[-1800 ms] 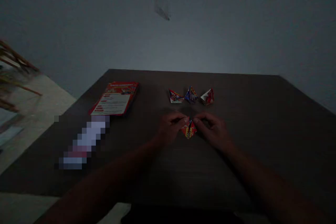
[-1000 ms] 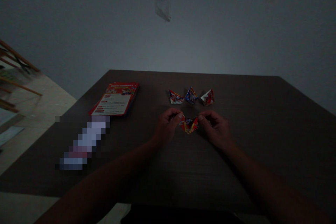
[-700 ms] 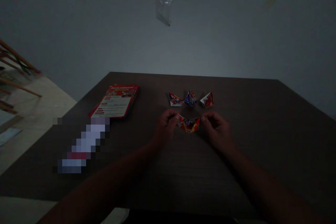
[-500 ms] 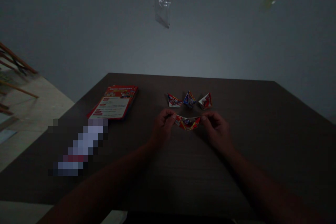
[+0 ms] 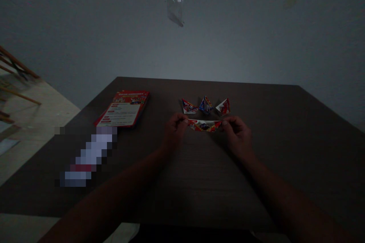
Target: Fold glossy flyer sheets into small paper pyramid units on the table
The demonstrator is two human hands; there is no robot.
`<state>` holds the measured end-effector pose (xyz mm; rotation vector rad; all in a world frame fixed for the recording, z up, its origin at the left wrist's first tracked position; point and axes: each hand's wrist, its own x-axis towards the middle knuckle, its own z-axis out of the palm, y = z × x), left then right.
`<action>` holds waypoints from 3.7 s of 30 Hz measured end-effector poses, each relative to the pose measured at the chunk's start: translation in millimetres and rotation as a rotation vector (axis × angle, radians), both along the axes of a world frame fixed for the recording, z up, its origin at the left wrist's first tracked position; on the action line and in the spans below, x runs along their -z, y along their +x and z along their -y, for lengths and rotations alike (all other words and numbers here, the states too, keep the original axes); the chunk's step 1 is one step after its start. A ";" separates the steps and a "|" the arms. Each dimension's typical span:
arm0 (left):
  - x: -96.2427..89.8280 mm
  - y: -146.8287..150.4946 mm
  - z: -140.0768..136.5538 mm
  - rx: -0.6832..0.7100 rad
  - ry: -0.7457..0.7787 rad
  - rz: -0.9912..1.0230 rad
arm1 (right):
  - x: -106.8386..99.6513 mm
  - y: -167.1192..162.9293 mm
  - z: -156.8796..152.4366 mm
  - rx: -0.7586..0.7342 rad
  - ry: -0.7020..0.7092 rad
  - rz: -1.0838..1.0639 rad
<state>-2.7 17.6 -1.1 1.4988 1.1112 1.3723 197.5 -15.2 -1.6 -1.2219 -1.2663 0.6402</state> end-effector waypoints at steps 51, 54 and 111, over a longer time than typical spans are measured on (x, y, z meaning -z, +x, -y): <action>-9.9 -0.7 -18.7 -0.049 0.141 -1.209 | 0.7 2.9 -17.7 0.158 -0.418 1.026; -10.3 -1.3 -21.3 -0.049 0.088 -1.189 | -1.5 3.5 -18.4 0.156 -0.425 1.035; -6.9 8.2 -7.8 0.119 0.466 -1.258 | -14.5 -16.0 -4.1 0.099 -0.140 1.335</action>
